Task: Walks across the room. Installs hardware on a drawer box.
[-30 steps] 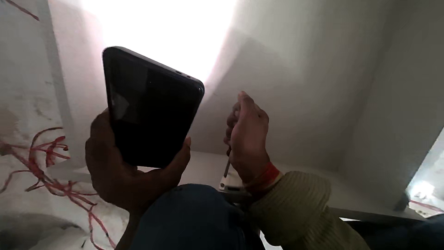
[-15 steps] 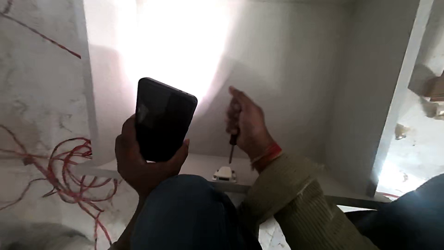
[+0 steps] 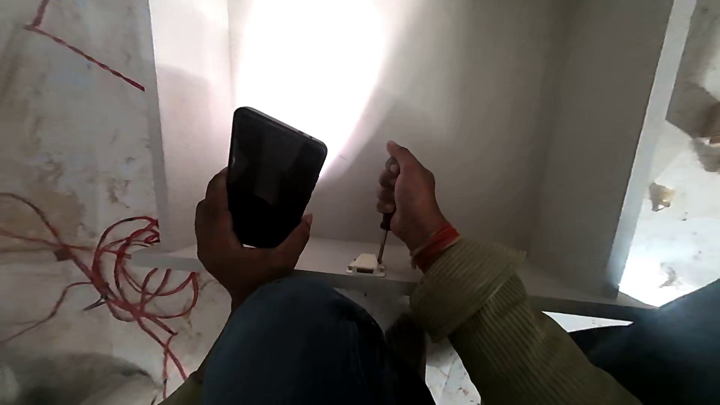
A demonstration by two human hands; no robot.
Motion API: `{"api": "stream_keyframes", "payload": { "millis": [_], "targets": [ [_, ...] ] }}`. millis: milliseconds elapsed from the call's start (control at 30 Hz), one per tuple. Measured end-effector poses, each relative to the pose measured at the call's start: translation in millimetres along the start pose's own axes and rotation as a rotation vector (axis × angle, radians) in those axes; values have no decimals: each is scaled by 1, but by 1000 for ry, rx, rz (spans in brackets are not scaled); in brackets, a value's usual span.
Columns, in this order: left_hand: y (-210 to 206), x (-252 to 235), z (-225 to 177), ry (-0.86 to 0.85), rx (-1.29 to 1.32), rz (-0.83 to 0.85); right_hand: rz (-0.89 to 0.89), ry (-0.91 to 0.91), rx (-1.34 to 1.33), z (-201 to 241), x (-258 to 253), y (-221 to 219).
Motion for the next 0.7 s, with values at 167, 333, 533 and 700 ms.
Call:
{"api": "stream_keyframes", "payload": {
  "millis": [167, 333, 533, 700],
  "targets": [
    [0, 0, 3, -12, 25, -11, -47, 31, -4, 2, -2, 4],
    [1, -1, 2, -6, 26, -7, -73, 25, 9, 0, -3, 4],
    [0, -1, 2, -6, 48, -26, -304, 166, 562, -3, 6, 2],
    [1, -2, 4, 10, 28, -16, -227, 158, 407, -11, 4, -3]
  ]
}}
Point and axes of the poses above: each hand's wrist, its own x-axis away from the middle knuckle, its own y-axis out of the back of the hand, z = x × y, the point moved 5 cm from there along -x, towards the middle knuckle, and after that the axes turned 10 degrees about x, right-handed, at the moved point
